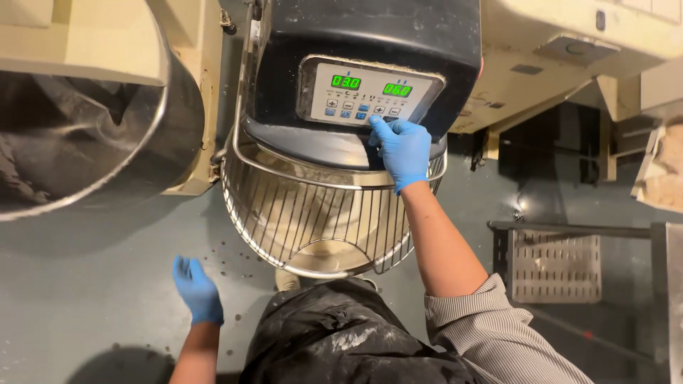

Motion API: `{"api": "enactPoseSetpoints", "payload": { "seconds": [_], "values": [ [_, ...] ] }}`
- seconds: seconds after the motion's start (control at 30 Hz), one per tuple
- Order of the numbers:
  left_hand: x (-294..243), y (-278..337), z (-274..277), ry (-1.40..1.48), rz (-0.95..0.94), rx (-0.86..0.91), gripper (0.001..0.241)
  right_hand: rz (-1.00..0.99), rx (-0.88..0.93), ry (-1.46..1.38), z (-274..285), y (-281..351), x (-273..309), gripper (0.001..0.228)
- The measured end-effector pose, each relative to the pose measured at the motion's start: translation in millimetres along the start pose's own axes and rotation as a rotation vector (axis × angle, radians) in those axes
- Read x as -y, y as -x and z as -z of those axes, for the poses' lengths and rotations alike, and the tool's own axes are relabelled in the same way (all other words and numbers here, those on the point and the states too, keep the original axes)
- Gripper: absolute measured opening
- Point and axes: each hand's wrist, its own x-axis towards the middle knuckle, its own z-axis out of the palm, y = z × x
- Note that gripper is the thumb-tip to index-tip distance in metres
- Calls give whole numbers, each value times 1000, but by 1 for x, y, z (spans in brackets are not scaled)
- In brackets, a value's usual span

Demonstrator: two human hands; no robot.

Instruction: Shaping pieces of bread dough into long loaves and placing them onto a baking tray.

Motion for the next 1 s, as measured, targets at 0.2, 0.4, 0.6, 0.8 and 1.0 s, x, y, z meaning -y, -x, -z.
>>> {"api": "enactPoseSetpoints", "payload": {
  "seconds": [0.2,0.4,0.6,0.8,1.0],
  "values": [
    [38,-53,42,57,71,6,59,15,-101,-49,-1,-5,-1,33],
    [-44,-40,-1,-123,-39,201,58,162,51,-176,34,29,-41,27],
    [-89,-15,-35,-157,24,287,60,63,-270,-60,92,104,-128,33],
    [-175,-44,-113,-98,-231,374,56,190,-384,-4,82,62,-132,27],
    [-205,-82,-212,-61,-342,390,49,28,-497,-327,67,-42,-207,34]
  ]
}}
